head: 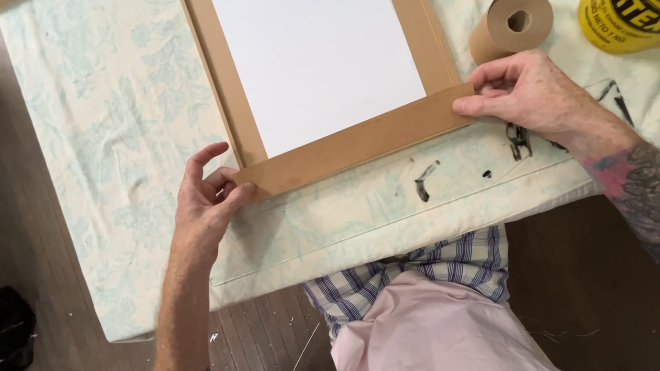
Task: The person is sealing the back of a picture frame by measuring, cutting, and applying adhesive-backed paper tape.
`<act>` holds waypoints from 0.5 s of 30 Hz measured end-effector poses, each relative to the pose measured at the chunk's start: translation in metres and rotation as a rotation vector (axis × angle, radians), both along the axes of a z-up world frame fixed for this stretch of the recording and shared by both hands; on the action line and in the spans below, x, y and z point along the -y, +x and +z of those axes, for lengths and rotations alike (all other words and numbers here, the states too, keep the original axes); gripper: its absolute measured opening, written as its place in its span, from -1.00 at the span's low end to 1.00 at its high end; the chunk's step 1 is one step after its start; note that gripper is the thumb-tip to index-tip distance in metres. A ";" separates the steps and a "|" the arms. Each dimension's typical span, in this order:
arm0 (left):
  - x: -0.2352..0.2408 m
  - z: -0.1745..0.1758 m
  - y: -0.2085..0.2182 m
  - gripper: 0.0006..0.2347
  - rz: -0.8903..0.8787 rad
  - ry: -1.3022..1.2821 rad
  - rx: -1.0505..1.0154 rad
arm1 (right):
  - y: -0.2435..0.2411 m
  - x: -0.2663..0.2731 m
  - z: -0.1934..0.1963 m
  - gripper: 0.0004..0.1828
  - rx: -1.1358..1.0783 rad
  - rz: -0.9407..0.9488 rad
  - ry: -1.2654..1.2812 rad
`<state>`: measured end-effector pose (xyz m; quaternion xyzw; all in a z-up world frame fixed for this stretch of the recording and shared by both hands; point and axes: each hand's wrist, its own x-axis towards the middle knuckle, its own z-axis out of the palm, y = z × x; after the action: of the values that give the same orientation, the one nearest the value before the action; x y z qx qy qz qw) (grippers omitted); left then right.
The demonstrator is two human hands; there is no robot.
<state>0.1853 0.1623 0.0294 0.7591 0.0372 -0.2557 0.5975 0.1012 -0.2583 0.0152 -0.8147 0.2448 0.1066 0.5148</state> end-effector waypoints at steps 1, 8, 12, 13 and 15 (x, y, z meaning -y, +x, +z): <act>0.000 0.000 0.000 -0.41 0.002 0.006 -0.005 | 0.001 0.000 0.001 -0.81 -0.013 0.016 -0.013; 0.002 0.002 0.002 -0.43 0.001 0.057 -0.019 | 0.000 0.001 0.003 -0.80 0.002 0.079 -0.002; 0.003 0.002 0.000 -0.43 0.001 0.068 -0.006 | -0.001 -0.002 0.009 -0.83 -0.017 0.088 -0.018; 0.004 0.002 0.000 -0.43 -0.004 0.065 0.001 | -0.001 -0.001 0.008 -0.83 -0.001 0.099 -0.013; 0.004 0.003 -0.001 -0.43 -0.009 0.062 0.011 | -0.001 0.001 0.004 -0.83 0.018 0.111 -0.009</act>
<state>0.1846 0.1582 0.0322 0.7787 0.0382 -0.2530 0.5729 0.1002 -0.2592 0.0190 -0.8303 0.1953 0.1264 0.5065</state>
